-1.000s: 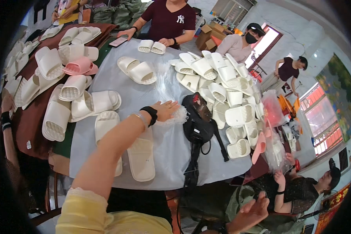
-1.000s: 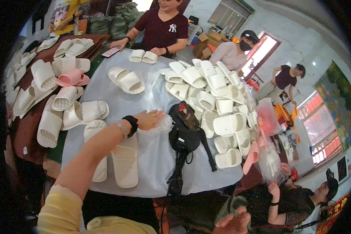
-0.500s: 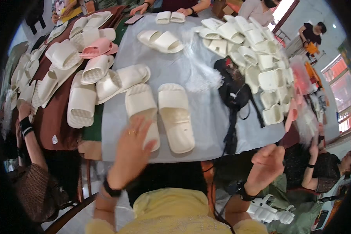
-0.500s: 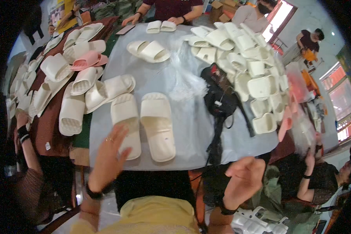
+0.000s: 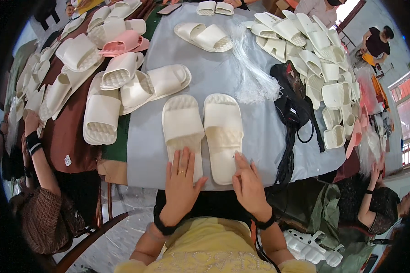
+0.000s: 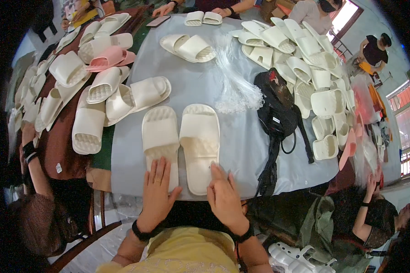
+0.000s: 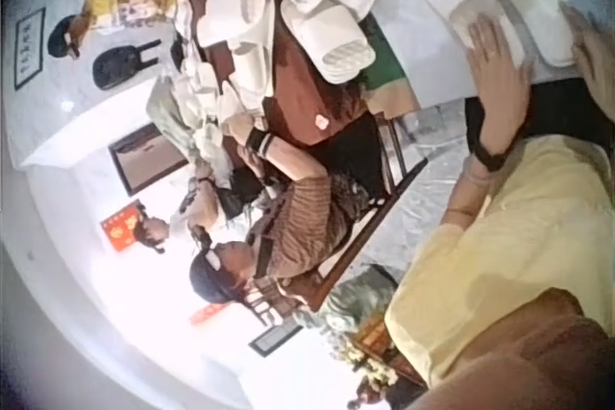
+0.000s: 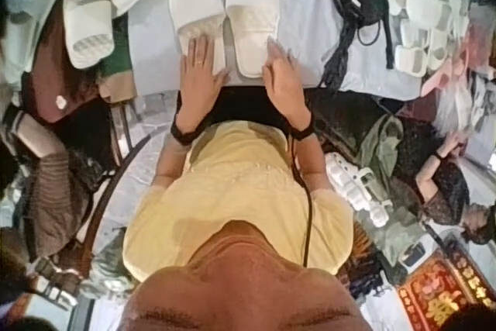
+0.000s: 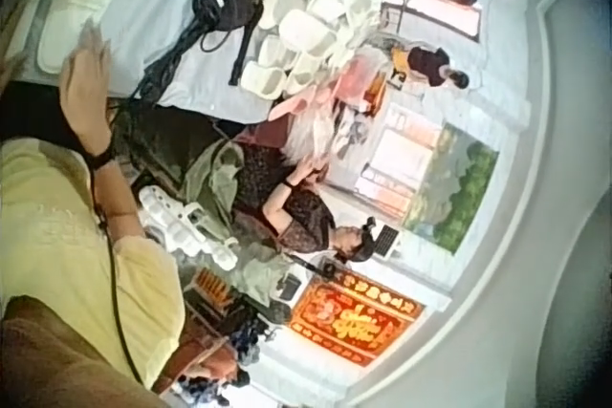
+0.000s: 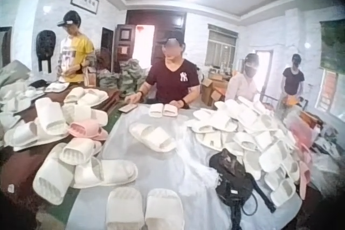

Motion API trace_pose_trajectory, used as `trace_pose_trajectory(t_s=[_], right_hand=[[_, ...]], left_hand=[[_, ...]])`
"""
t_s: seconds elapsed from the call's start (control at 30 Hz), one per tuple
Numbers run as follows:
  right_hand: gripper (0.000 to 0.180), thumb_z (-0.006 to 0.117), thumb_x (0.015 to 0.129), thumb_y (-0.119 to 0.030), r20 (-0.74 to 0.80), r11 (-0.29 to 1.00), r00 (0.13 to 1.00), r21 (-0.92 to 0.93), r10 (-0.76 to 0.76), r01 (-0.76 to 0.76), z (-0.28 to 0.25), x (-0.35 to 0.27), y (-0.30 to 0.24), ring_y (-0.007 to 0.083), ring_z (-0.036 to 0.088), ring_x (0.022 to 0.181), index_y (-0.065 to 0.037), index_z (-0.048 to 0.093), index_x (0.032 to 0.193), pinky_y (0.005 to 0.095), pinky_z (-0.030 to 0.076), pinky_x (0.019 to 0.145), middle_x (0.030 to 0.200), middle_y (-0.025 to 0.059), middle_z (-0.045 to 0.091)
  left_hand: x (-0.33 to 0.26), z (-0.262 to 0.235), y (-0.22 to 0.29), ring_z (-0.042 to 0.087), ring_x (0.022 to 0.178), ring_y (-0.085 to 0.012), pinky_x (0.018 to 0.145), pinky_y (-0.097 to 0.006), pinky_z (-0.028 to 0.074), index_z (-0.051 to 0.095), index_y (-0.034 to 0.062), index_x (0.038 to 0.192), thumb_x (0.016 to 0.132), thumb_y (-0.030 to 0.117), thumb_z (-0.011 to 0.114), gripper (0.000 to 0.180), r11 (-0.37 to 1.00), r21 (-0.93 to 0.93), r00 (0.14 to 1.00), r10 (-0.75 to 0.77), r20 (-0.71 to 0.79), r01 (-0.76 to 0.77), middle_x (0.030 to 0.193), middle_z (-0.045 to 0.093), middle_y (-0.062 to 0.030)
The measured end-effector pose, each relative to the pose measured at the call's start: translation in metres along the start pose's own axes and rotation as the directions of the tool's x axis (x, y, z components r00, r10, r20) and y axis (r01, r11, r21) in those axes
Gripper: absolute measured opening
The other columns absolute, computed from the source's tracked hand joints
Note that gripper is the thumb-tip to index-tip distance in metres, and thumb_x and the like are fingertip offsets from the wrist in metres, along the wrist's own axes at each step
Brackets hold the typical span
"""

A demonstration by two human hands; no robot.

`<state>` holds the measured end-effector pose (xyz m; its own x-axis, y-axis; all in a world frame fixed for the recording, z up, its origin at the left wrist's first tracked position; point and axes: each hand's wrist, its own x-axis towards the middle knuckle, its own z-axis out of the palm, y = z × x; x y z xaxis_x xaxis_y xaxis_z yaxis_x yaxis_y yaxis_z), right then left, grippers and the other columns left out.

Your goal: Sorting and packaging finished sandals into plastic bags.

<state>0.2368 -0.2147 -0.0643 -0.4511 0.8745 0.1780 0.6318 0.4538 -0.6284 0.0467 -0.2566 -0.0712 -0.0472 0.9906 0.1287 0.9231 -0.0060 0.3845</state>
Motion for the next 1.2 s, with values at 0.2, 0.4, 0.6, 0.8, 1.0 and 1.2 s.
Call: trace_pose_trajectory(t_s=[0.2, 0.4, 0.6, 0.8, 1.0, 1.2], right_hand=[[0.013, 0.052, 0.080, -0.005, 0.046, 1.000, 0.999, 0.016, 0.013, -0.014, -0.008, -0.021, -0.010, 0.0359, 0.049, 0.108, -0.003, 0.042, 0.088, 0.0482, 0.033, 0.094, 0.124, 0.0215, 0.045], [0.012, 0.052, 0.078, -0.007, -0.072, 0.945, 0.988, 0.310, 0.137, -0.108, -0.031, -0.025, -0.012, 0.0353, 0.052, 0.099, -0.004, 0.044, 0.086, 0.0462, 0.036, 0.090, 0.120, 0.0187, 0.050], [0.016, 0.057, 0.075, -0.014, 0.278, 0.825, 0.874, 0.524, -0.399, 0.210, -0.030, -0.043, -0.033, 0.0304, 0.052, 0.097, -0.006, 0.047, 0.085, 0.0395, 0.040, 0.086, 0.116, 0.0105, 0.053], [0.019, 0.057, 0.075, -0.016, 0.444, 0.842, 0.825, 0.535, -0.349, 0.068, -0.032, -0.062, -0.016, 0.0258, 0.057, 0.084, -0.006, 0.052, 0.090, 0.0353, 0.043, 0.079, 0.093, 0.0072, 0.061], [0.019, 0.057, 0.073, -0.012, 0.421, 0.813, 0.872, 0.580, -0.250, -0.046, -0.037, -0.060, -0.020, 0.0247, 0.057, 0.081, -0.008, 0.054, 0.091, 0.0350, 0.044, 0.075, 0.090, 0.0065, 0.061], [0.013, 0.056, 0.077, -0.013, 0.393, 0.744, 0.895, 0.658, -0.213, -0.112, -0.038, -0.064, -0.014, 0.0236, 0.058, 0.081, -0.007, 0.053, 0.088, 0.0343, 0.045, 0.075, 0.093, 0.0088, 0.062]], left_hand=[[-0.018, -0.012, 0.013, 0.019, 0.130, -0.0344, 0.100, -0.050, 0.023, 0.029, 0.0001, 0.132, 0.079, 0.031, 0.058, 0.067, 1.000, -0.027, 0.980, 0.013, 0.199, -0.008, 0.140, 0.024, -0.0143], [-0.017, -0.034, 0.023, 0.031, 0.125, -0.0340, 0.100, -0.047, 0.026, 0.032, -0.0020, 0.129, 0.083, 0.031, 0.055, 0.061, 0.985, -0.174, 0.989, 0.038, 0.146, -0.012, 0.134, 0.033, -0.0179], [-0.015, -0.053, 0.028, 0.057, 0.095, -0.0252, 0.087, -0.037, 0.043, 0.048, -0.0057, 0.110, 0.094, 0.030, 0.038, 0.040, -0.228, -0.828, 0.851, 0.005, 0.526, 0.513, 0.098, 0.060, -0.0137], [0.001, -0.081, 0.007, 0.057, 0.068, -0.0182, 0.063, -0.031, 0.048, 0.052, 0.0010, 0.095, 0.092, 0.026, 0.043, 0.026, -0.320, -0.921, 0.915, -0.258, 0.311, 0.223, 0.065, 0.050, -0.0031], [-0.021, -0.068, 0.009, 0.051, 0.061, -0.0079, 0.053, -0.024, 0.041, 0.060, 0.0004, 0.075, 0.089, 0.025, 0.052, 0.029, 0.598, -0.520, 0.662, -0.024, 0.749, 0.610, 0.067, 0.059, -0.0044], [-0.032, -0.070, 0.009, 0.051, 0.063, -0.0252, 0.057, -0.029, 0.042, 0.064, 0.0057, 0.089, 0.085, 0.028, 0.055, 0.025, 0.671, -0.661, 0.593, 0.395, 0.702, 0.335, 0.067, 0.051, -0.0102]])
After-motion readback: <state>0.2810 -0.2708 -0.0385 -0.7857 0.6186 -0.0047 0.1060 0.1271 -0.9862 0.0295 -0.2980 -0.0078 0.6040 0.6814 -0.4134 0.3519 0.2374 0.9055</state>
